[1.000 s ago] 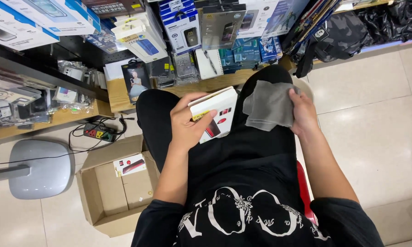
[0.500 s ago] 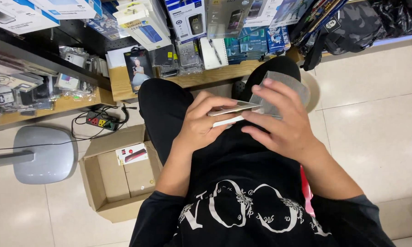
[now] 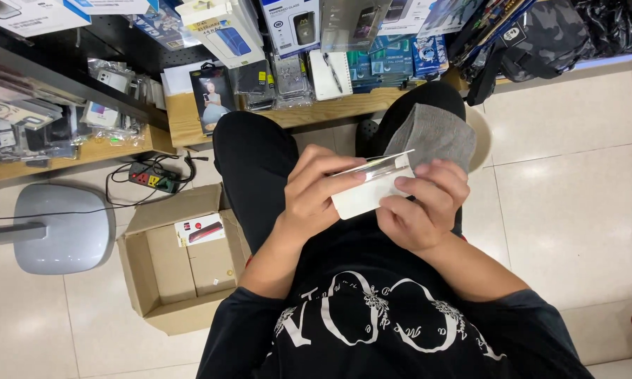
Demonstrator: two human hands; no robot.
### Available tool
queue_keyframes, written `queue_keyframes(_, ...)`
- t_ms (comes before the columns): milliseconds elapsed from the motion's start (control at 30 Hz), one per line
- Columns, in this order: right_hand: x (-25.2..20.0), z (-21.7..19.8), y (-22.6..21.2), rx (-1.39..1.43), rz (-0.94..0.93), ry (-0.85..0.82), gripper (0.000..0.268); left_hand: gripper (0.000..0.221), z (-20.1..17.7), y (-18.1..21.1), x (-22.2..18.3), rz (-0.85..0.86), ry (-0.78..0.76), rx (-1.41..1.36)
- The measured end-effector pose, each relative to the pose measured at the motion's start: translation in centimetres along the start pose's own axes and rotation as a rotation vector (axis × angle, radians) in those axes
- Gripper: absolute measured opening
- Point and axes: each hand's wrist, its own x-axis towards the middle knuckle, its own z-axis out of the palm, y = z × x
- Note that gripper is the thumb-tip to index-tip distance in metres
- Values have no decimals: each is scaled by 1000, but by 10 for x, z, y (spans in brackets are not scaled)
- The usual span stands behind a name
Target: The person wipes a mobile screen protector with a cloth, removes it from its plastic tray, and writes a note in a notepad using a pen.
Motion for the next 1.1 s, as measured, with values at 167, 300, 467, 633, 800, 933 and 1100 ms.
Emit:
queue_keyframes(167, 28, -9, -3, 147, 14, -191, 12, 18, -2, -3, 0, -10, 9, 11)
queue_keyframes(300, 48, -24, -5, 369, 212, -408, 13, 16, -6, -6, -3, -13, -59, 101)
queue_keyframes(467, 76, -29, 11, 715, 509, -693, 13, 11, -26, -1, -12, -74, -302, 114)
queue_keyframes(633, 80, -27, 15, 794, 603, -1020, 18, 5, -45, 15, -14, -197, -502, 97)
queue_keyframes(800, 79, -24, 17, 986, 457, -1228, 29, 15, -64, 23, -12, -228, -808, 128)
queue_keyframes(933, 72, -30, 4, 800, 241, -1121, 18, 17, -74, 19, -17, -211, -853, 167)
queue_keyframes(1100, 51, -35, 2, 572, 16, -979, 16, 26, -78, 20, -12, -100, -813, 98)
